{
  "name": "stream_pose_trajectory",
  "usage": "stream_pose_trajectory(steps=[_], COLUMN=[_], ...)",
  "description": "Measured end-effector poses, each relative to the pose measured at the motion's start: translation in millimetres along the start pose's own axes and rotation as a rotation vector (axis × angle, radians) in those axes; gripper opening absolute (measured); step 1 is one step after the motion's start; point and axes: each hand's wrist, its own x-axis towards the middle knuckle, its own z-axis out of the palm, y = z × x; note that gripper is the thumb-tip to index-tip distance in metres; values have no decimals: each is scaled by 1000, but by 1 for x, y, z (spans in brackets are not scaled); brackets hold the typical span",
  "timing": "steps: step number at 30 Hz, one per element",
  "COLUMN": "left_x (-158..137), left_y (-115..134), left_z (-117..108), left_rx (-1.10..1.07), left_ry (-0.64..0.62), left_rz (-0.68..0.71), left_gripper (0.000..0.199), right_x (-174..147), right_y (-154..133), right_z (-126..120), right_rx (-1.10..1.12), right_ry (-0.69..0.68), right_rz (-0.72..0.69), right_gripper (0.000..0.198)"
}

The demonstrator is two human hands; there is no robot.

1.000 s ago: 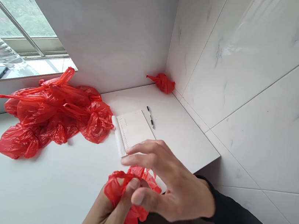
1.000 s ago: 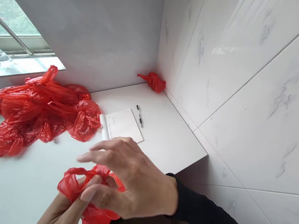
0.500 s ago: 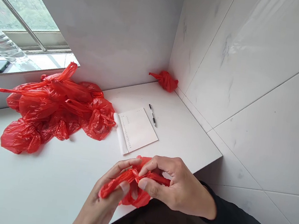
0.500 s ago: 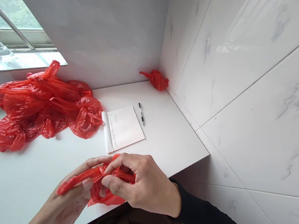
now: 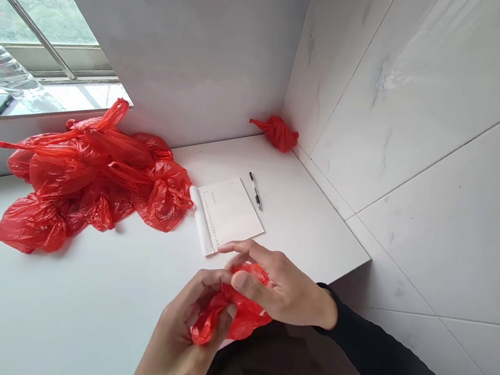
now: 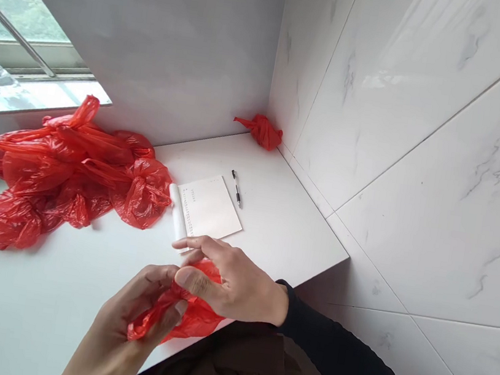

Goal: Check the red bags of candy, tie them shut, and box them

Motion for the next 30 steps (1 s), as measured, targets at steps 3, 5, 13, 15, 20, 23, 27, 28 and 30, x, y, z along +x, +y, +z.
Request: stream_pose_trajectory(steps=[3, 5, 13, 15, 20, 23, 27, 28, 30], left_x=[2, 3, 9, 10, 6, -8, -31, -36, -43], left_y=[-16, -28, -47, -50, -60, -76, -110, -118, -127], left_z=[-3, -6, -15, -18, -22, -31, -54, -58, -62], left_rx=[294, 462, 630, 669, 742, 783, 923, 950, 944], left_ry=[50, 106, 149, 83, 70, 112, 235, 266, 308], left_rz=[292, 489, 723, 711, 645, 595, 617, 614, 575], left_gripper=[39, 54, 64, 68, 72, 68, 59, 56, 51], right_x=[4, 5, 4, 5, 3, -4, -21, -25, -32], right_y=[10, 16, 34, 32, 29, 41, 70, 77, 87], right_z=[1, 1, -3, -3, -3, -14, -30, -32, -32], right_rx=[86, 113, 223, 173, 100, -85, -230, -245, -250], right_ry=[-20, -20, -226, -122, 39, 186, 239, 236, 233], right_rz=[119, 162, 199, 162, 83, 80, 232, 268, 311], right_gripper=[43, 44, 32, 24, 11, 8, 10, 10, 11])
